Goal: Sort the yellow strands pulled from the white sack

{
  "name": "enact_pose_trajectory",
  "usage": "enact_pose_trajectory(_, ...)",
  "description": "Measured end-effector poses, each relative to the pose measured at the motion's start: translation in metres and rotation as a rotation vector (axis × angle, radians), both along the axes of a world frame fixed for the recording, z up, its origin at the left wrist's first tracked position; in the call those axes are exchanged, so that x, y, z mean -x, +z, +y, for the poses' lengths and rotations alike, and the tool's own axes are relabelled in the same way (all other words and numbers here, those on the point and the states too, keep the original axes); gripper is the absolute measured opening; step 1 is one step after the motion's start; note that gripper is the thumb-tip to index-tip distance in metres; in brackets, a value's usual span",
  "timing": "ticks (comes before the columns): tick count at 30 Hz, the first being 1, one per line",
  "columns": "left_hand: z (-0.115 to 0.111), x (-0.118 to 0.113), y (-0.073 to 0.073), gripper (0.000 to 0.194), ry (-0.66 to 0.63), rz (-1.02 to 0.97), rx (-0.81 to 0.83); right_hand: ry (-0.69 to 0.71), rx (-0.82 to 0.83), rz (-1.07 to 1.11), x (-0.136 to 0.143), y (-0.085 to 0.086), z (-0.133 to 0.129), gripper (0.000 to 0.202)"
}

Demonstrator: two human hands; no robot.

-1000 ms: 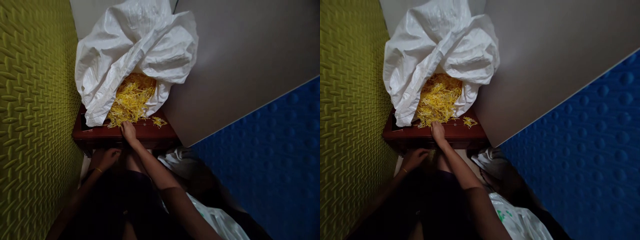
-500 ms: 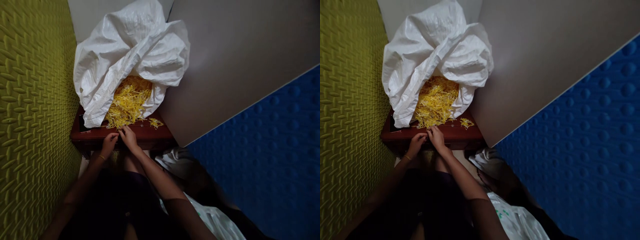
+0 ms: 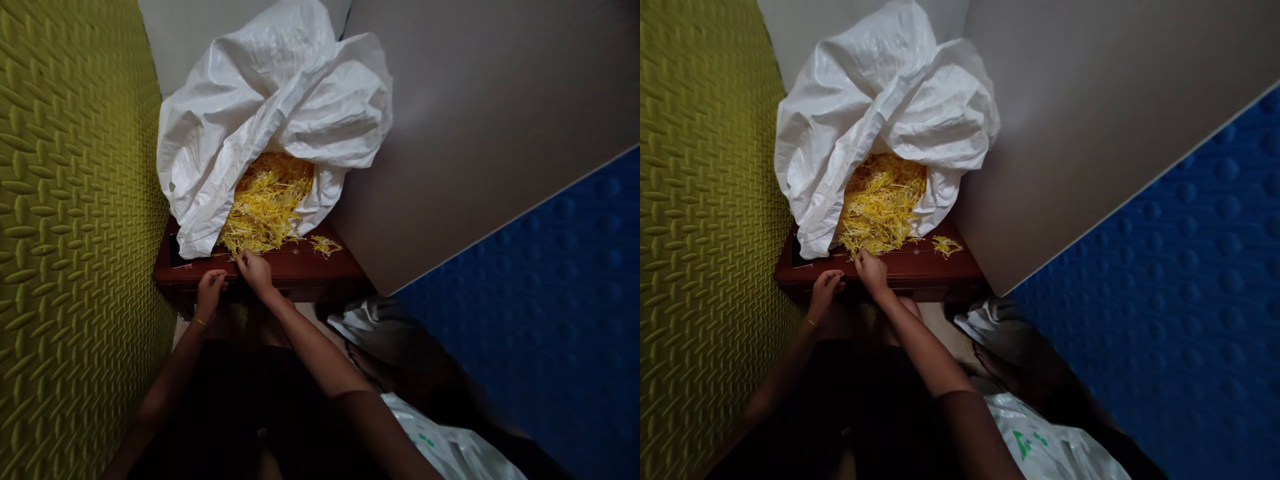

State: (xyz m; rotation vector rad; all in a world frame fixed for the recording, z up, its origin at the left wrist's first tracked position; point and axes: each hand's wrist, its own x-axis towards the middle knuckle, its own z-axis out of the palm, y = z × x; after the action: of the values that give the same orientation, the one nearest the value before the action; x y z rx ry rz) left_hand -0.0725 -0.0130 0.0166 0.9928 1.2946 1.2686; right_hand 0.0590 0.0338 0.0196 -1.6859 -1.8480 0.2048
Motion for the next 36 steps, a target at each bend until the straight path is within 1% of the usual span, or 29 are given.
enact_pose_trajectory(3, 0.009, -0.010, -0.001, 0.032, -0.037, -0.035, 0.037, 0.001, -0.041, 0.033, -0.006, -0.005, -0.016, 0.020)
enact_pose_trajectory(7, 0.022, -0.021, 0.000, 0.036, -0.088, -0.104, 0.077, 0.045, -0.035, 0.052, -0.007, -0.008, -0.024, 0.019)
enact_pose_trajectory(12, 0.035, -0.025, 0.000, 0.027, -0.160, -0.226, 0.096, 0.100, -0.018, 0.092, -0.001, -0.010, -0.026, 0.021)
enact_pose_trajectory(15, 0.038, -0.026, 0.000, 0.027, -0.125, -0.250, 0.098, 0.151, -0.020, 0.153, -0.001, -0.009, -0.028, 0.019)
enact_pose_trajectory(17, 0.038, -0.025, 0.001, 0.032, -0.101, -0.227, 0.104, 0.149, -0.073, 0.214, -0.007, -0.003, -0.028, 0.021)
enact_pose_trajectory(18, 0.038, -0.025, 0.002, 0.035, -0.094, -0.206, 0.107, 0.128, -0.130, 0.240, -0.011, 0.001, -0.027, 0.023)
enact_pose_trajectory(21, 0.034, -0.024, 0.005, 0.042, -0.066, -0.136, 0.106, -0.001, -0.369, 0.246, -0.029, 0.022, -0.016, 0.030)
enact_pose_trajectory(23, 0.030, -0.024, 0.007, 0.045, -0.043, -0.098, 0.100, -0.095, -0.487, 0.209, -0.041, 0.037, -0.003, 0.037)
enact_pose_trajectory(25, 0.024, -0.025, 0.008, 0.046, -0.023, -0.065, 0.073, -0.133, -0.513, 0.174, -0.050, 0.050, 0.013, 0.047)
enact_pose_trajectory(27, 0.019, -0.026, 0.009, 0.043, -0.007, -0.044, 0.036, -0.125, -0.467, 0.143, -0.055, 0.057, 0.027, 0.049)
enact_pose_trajectory(28, 0.017, -0.027, 0.010, 0.040, -0.007, -0.042, 0.021, -0.119, -0.436, 0.127, -0.057, 0.059, 0.032, 0.045)
enact_pose_trajectory(30, 0.014, -0.027, 0.013, 0.035, -0.029, -0.050, 0.010, -0.121, -0.410, 0.105, -0.059, 0.059, 0.036, 0.027)
enact_pose_trajectory(32, 0.012, -0.029, 0.017, 0.029, -0.072, -0.070, 0.010, -0.107, -0.444, 0.105, -0.060, 0.056, 0.033, 0.012)
enact_pose_trajectory(34, 0.011, -0.031, 0.022, 0.024, -0.111, -0.095, 0.005, -0.057, -0.481, 0.118, -0.061, 0.052, 0.025, 0.010)
enact_pose_trajectory(36, 0.011, -0.035, 0.027, 0.021, -0.145, -0.121, -0.002, -0.010, -0.482, 0.129, -0.060, 0.049, 0.015, 0.010)
